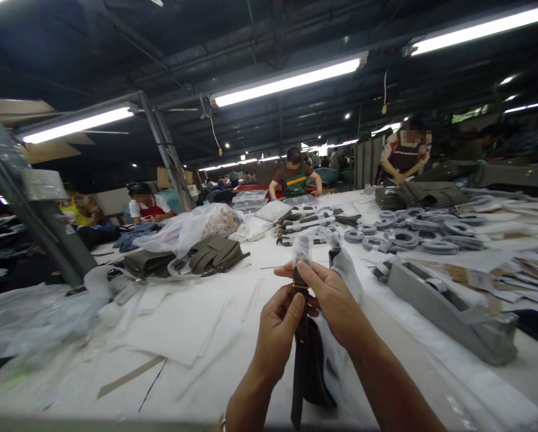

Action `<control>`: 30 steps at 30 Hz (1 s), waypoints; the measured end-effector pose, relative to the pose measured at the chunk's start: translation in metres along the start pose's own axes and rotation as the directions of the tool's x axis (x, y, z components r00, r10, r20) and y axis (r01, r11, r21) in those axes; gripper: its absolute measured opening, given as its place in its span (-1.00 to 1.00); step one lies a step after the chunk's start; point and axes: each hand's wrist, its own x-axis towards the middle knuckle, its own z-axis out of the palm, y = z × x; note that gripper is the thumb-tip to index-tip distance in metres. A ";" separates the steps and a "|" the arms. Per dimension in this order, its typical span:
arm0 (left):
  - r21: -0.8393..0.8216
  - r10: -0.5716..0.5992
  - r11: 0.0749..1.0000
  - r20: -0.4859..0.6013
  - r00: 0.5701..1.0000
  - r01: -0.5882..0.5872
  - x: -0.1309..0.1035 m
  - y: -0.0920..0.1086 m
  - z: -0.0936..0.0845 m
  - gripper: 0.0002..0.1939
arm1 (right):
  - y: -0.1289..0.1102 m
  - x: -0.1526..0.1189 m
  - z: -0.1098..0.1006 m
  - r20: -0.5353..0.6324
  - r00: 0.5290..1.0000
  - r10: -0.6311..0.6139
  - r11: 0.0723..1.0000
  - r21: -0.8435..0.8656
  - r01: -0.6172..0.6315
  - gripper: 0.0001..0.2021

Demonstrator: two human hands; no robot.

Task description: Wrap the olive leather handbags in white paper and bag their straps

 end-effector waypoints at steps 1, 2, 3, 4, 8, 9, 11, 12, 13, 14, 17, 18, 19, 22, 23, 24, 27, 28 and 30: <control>-0.007 -0.007 1.000 -0.004 1.000 0.007 0.002 0.000 0.000 -0.71 | -0.001 -0.001 0.000 -0.003 1.000 0.001 1.000 -0.005 -0.001 -0.58; -0.008 -0.013 1.000 -0.010 1.000 0.013 0.003 0.000 0.001 -0.70 | -0.001 -0.001 0.000 -0.014 1.000 -0.009 1.000 -0.012 0.008 -0.57; -0.009 -0.020 1.000 -0.016 1.000 0.019 0.004 -0.001 0.002 -0.68 | -0.001 -0.002 0.000 -0.027 0.999 -0.021 1.000 -0.019 0.020 -0.56; -0.007 -0.025 1.000 -0.022 0.999 0.025 0.004 -0.001 0.003 -0.65 | 0.000 -0.003 0.001 -0.042 0.999 -0.030 0.999 -0.026 0.029 -0.56; 0.013 -0.002 1.000 -0.055 0.998 0.003 -0.003 -0.004 0.009 -0.66 | 0.005 -0.008 0.007 -0.116 0.986 -0.118 0.992 -0.059 0.112 -0.55; 0.017 0.009 1.000 -0.070 0.998 -0.008 -0.005 -0.005 0.010 -0.67 | 0.006 -0.010 0.009 -0.132 0.979 -0.157 0.986 -0.072 0.149 -0.56; 0.014 0.021 1.000 -0.101 0.995 -0.020 -0.011 -0.006 0.012 -0.69 | 0.007 -0.011 0.012 -0.146 0.964 -0.222 0.973 -0.098 0.210 -0.57; 0.008 0.020 1.000 -0.118 0.993 -0.019 -0.014 -0.008 0.012 -0.69 | 0.007 -0.011 0.013 -0.145 0.961 -0.237 0.969 -0.109 0.222 -0.57; -0.001 0.015 1.000 -0.134 0.991 -0.015 -0.018 -0.010 0.013 -0.70 | 0.007 -0.011 0.014 -0.138 0.960 -0.242 0.967 -0.118 0.227 -0.57; -0.008 0.005 1.000 -0.145 0.989 -0.006 -0.021 -0.014 0.013 -0.70 | 0.007 -0.010 0.014 -0.136 0.960 -0.246 0.966 -0.122 0.230 -0.56; 0.008 -0.016 1.000 -0.154 0.988 0.017 -0.033 -0.029 0.016 -0.72 | 0.006 -0.005 0.011 -0.170 0.954 -0.247 0.966 -0.125 0.227 -0.57; 0.019 -0.020 1.000 -0.155 0.988 0.023 -0.037 -0.034 0.017 -0.72 | 0.005 -0.002 0.009 -0.166 0.956 -0.241 0.967 -0.127 0.221 -0.57; 0.026 -0.023 0.999 -0.159 0.987 0.028 -0.040 -0.039 0.018 -0.71 | 0.004 0.000 0.008 -0.144 0.963 -0.229 0.969 -0.131 0.211 -0.57; 0.026 -0.024 0.999 -0.162 0.987 0.029 -0.044 -0.044 0.015 -0.71 | -0.004 0.004 0.002 -0.007 0.988 -0.155 0.978 -0.143 0.153 -0.54; 0.031 -0.024 0.999 -0.140 0.990 0.028 -0.044 -0.043 0.012 -0.71 | -0.006 0.004 -0.001 0.033 0.991 -0.127 0.980 -0.149 0.131 -0.52; 0.036 -0.023 0.999 -0.113 0.993 0.027 -0.043 -0.041 0.009 -0.70 | -0.007 0.003 -0.004 0.059 0.993 -0.105 0.982 -0.155 0.113 -0.49; 0.057 -0.032 0.998 -0.058 0.998 0.035 -0.042 -0.036 0.000 -0.64 | -0.004 -0.002 -0.017 0.111 0.989 -0.096 0.979 -0.168 0.114 -0.42; 0.068 -0.037 0.997 -0.056 0.998 0.041 -0.042 -0.036 -0.003 -0.64 | -0.001 -0.005 -0.022 0.118 0.988 -0.102 0.978 -0.172 0.121 -0.42; 0.099 -0.043 0.994 -0.053 0.998 0.048 -0.044 -0.036 -0.008 -0.67 | 0.010 -0.012 -0.032 0.125 0.988 -0.089 0.978 -0.176 0.111 -0.47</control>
